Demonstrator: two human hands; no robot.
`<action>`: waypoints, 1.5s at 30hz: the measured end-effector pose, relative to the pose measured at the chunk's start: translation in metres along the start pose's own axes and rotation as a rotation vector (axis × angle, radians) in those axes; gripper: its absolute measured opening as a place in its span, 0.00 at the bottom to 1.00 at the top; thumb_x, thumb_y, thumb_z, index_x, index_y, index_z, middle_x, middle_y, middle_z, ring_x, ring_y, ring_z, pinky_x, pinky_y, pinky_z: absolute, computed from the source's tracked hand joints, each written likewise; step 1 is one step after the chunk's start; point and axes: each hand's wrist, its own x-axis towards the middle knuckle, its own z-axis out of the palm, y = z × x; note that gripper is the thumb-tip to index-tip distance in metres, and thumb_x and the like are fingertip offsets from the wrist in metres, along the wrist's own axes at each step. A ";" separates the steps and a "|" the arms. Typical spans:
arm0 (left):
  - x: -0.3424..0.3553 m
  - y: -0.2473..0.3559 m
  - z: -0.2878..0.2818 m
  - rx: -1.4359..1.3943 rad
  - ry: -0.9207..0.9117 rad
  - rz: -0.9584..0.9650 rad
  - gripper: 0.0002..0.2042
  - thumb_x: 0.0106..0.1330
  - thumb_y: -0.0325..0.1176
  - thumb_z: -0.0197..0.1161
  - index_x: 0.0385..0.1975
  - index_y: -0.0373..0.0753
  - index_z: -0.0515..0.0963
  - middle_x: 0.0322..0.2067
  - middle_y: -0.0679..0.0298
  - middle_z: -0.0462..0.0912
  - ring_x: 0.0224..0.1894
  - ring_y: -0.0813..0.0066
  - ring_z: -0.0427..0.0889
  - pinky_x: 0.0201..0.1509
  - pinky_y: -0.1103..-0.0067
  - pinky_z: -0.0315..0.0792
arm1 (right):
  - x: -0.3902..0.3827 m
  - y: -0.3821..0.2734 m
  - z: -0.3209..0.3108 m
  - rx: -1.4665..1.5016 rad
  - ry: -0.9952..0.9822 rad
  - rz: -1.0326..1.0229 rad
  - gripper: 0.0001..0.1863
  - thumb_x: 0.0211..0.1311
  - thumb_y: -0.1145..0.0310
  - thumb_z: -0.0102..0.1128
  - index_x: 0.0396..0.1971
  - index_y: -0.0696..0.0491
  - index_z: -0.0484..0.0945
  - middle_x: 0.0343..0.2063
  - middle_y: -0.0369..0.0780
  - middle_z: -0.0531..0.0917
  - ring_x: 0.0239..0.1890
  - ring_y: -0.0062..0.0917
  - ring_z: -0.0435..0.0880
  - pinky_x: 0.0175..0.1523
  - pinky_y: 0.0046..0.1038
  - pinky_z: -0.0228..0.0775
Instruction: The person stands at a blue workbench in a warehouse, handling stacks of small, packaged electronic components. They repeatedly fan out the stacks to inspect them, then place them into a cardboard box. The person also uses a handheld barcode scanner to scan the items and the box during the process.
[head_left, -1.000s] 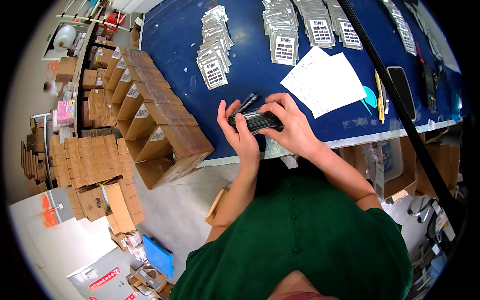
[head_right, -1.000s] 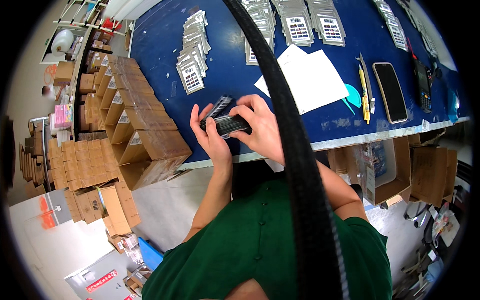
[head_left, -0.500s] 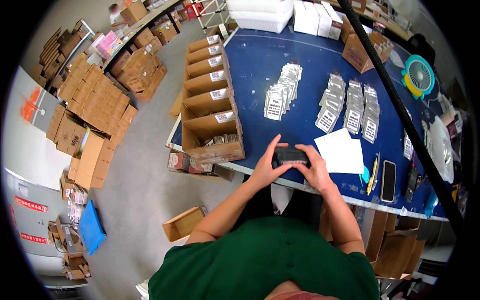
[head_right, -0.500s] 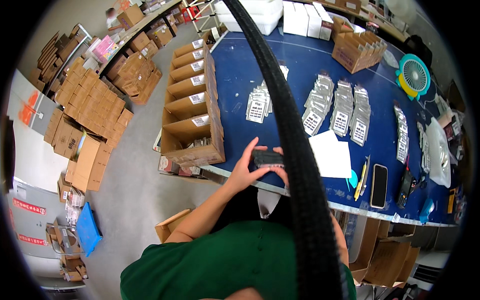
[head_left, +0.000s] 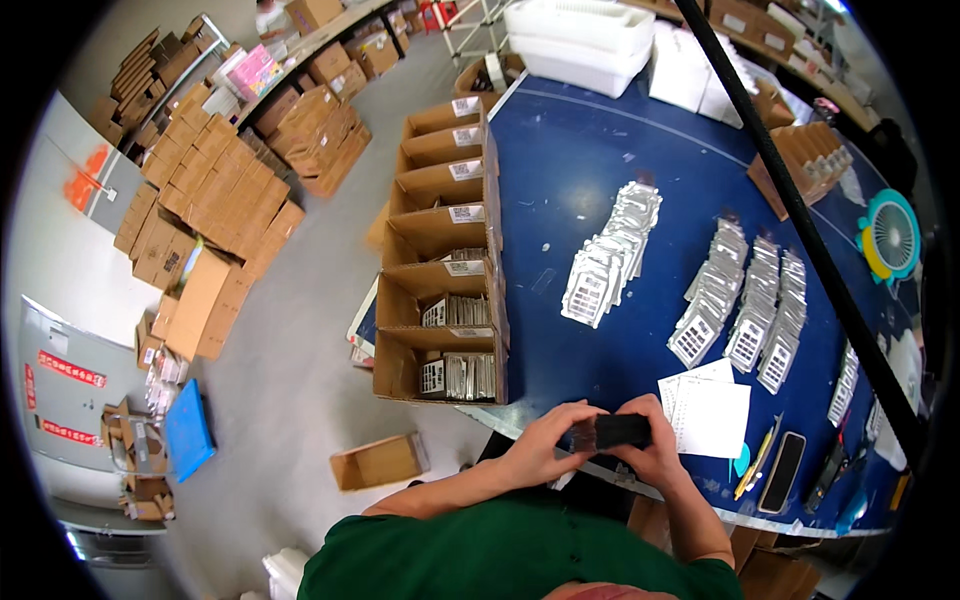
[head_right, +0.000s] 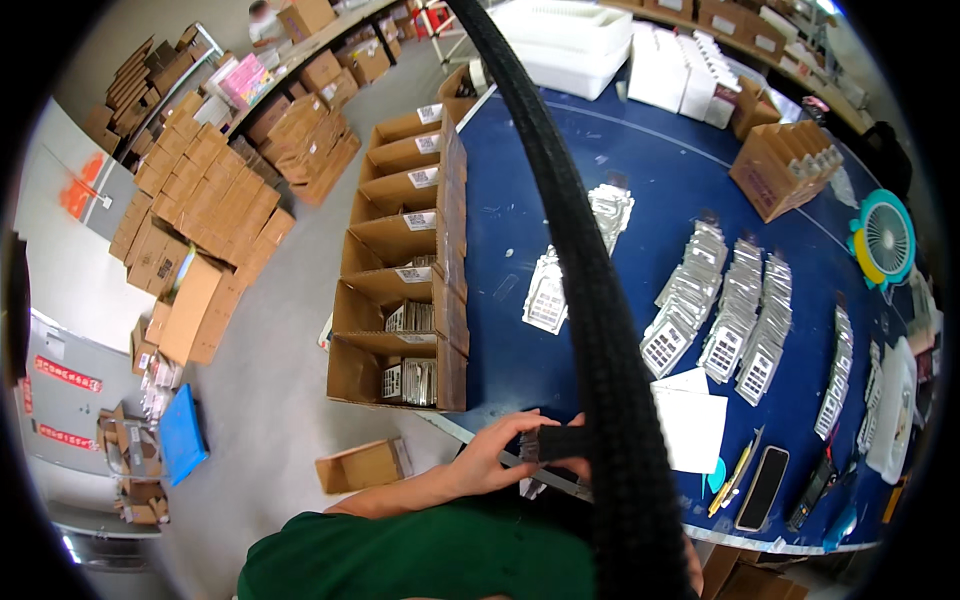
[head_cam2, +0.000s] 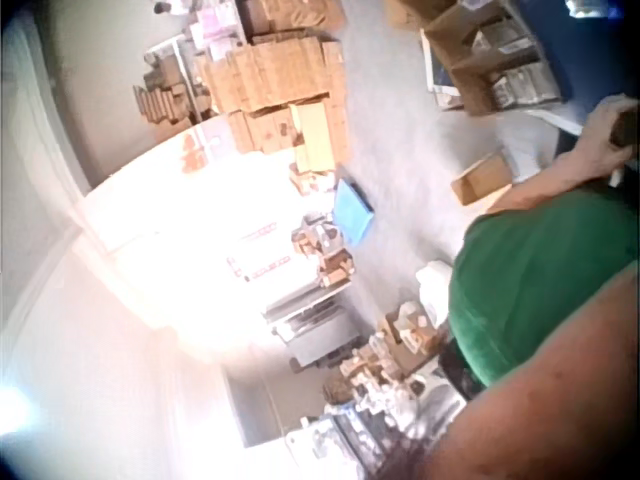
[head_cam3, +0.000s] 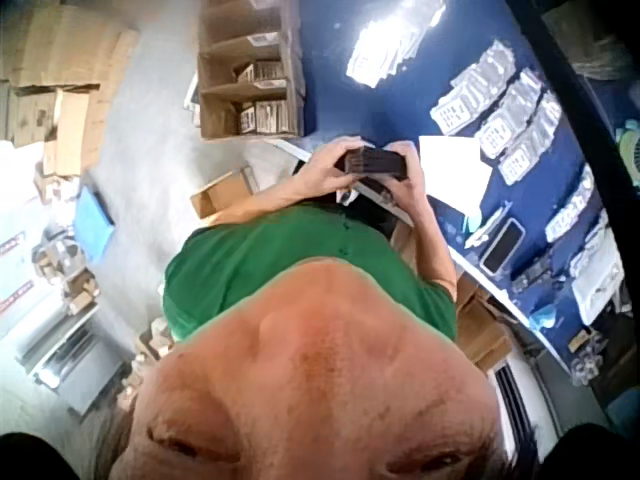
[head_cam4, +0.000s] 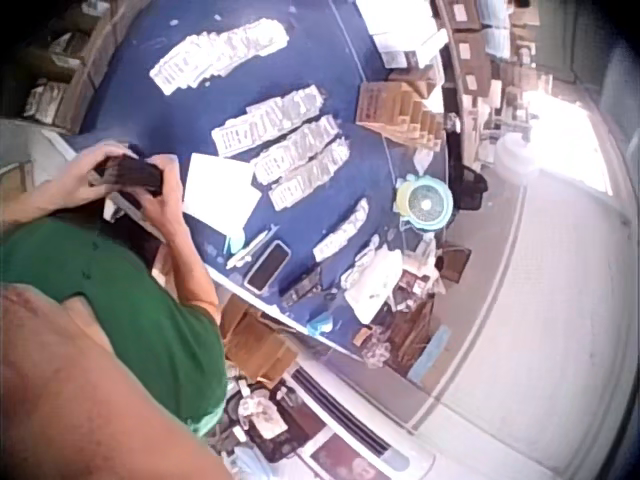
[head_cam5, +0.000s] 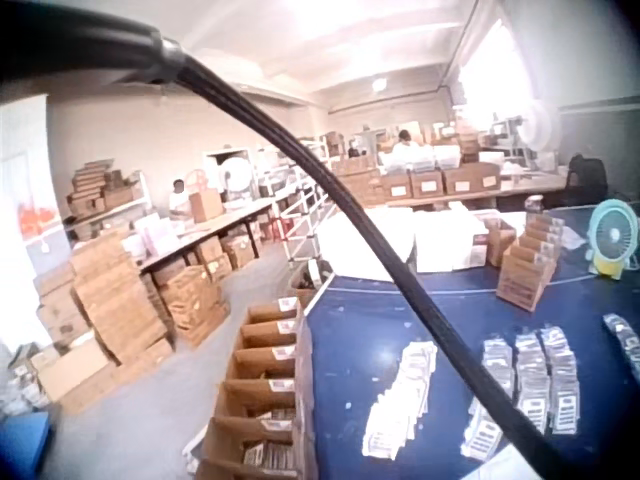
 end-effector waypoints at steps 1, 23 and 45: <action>0.002 0.017 -0.006 0.000 -0.031 -0.042 0.32 0.55 0.22 0.71 0.63 0.38 0.70 0.56 0.55 0.77 0.59 0.53 0.77 0.62 0.67 0.73 | 0.008 -0.018 -0.003 0.068 -0.027 -0.058 0.27 0.45 0.79 0.78 0.45 0.54 0.73 0.41 0.40 0.77 0.43 0.29 0.78 0.51 0.27 0.71; 0.314 0.025 -0.405 1.156 -0.722 0.068 0.22 0.57 0.26 0.66 0.54 0.42 0.74 0.46 0.63 0.81 0.53 0.62 0.79 0.50 0.70 0.80 | 0.170 -0.180 -0.013 -0.116 0.115 0.273 0.19 0.61 0.79 0.66 0.53 0.56 0.79 0.59 0.43 0.78 0.50 0.27 0.83 0.49 0.26 0.76; 0.327 -0.147 -0.366 1.098 -1.094 0.253 0.24 0.68 0.28 0.51 0.66 0.46 0.72 0.66 0.67 0.72 0.66 0.66 0.72 0.63 0.70 0.75 | 0.124 -0.123 -0.013 -0.125 0.189 0.512 0.15 0.64 0.78 0.65 0.51 0.56 0.80 0.48 0.44 0.83 0.44 0.30 0.86 0.43 0.27 0.78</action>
